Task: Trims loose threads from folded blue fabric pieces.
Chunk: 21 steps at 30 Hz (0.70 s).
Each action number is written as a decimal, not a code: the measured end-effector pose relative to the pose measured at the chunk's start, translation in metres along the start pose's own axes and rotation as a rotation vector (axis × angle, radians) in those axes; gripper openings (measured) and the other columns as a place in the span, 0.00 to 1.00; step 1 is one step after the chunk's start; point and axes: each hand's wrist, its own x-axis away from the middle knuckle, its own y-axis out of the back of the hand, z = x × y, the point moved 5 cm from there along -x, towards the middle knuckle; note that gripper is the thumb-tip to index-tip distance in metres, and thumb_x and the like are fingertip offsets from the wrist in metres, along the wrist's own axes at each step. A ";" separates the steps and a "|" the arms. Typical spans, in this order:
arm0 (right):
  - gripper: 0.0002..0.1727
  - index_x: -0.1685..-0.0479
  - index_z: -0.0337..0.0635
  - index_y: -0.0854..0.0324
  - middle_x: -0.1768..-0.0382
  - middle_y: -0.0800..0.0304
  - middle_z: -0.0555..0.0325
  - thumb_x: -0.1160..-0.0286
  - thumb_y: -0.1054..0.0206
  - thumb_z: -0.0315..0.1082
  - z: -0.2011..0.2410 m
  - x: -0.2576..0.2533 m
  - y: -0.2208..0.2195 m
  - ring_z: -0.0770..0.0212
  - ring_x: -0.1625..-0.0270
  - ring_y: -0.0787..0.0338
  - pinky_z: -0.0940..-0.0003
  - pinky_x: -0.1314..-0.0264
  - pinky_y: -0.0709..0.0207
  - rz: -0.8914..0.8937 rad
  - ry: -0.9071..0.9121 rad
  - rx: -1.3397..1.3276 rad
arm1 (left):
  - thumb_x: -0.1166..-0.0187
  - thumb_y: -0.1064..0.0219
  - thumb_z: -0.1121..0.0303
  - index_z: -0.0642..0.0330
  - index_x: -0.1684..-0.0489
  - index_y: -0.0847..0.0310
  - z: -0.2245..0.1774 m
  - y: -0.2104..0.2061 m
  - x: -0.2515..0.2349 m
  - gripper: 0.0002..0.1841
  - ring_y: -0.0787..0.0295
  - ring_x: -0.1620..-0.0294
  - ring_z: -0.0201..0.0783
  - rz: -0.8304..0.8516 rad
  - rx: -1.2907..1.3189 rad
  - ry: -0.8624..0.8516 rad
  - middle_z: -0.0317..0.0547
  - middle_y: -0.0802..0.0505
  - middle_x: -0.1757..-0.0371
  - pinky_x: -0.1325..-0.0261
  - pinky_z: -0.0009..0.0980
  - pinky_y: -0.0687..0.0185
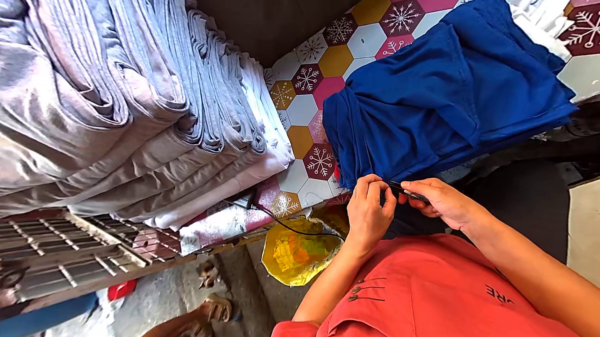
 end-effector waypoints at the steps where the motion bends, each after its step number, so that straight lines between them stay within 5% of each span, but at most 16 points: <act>1: 0.22 0.66 0.47 0.18 0.86 0.34 0.75 0.04 0.53 0.42 0.002 0.001 -0.001 0.81 0.89 0.44 0.87 0.87 0.52 -0.003 -0.001 0.007 | 0.32 0.28 0.75 0.63 0.71 0.12 0.000 0.001 0.000 0.02 0.09 0.61 0.37 -0.011 -0.005 -0.004 0.51 0.08 0.54 0.61 0.28 0.11; 21: 0.19 0.72 0.46 0.20 0.85 0.34 0.73 0.07 0.45 0.38 0.001 -0.006 -0.008 0.80 0.88 0.43 0.85 0.86 0.52 -0.168 0.050 -0.009 | 0.33 0.29 0.75 0.63 0.72 0.12 0.003 0.001 0.002 0.01 0.09 0.59 0.39 0.001 -0.010 -0.041 0.50 0.08 0.56 0.60 0.29 0.12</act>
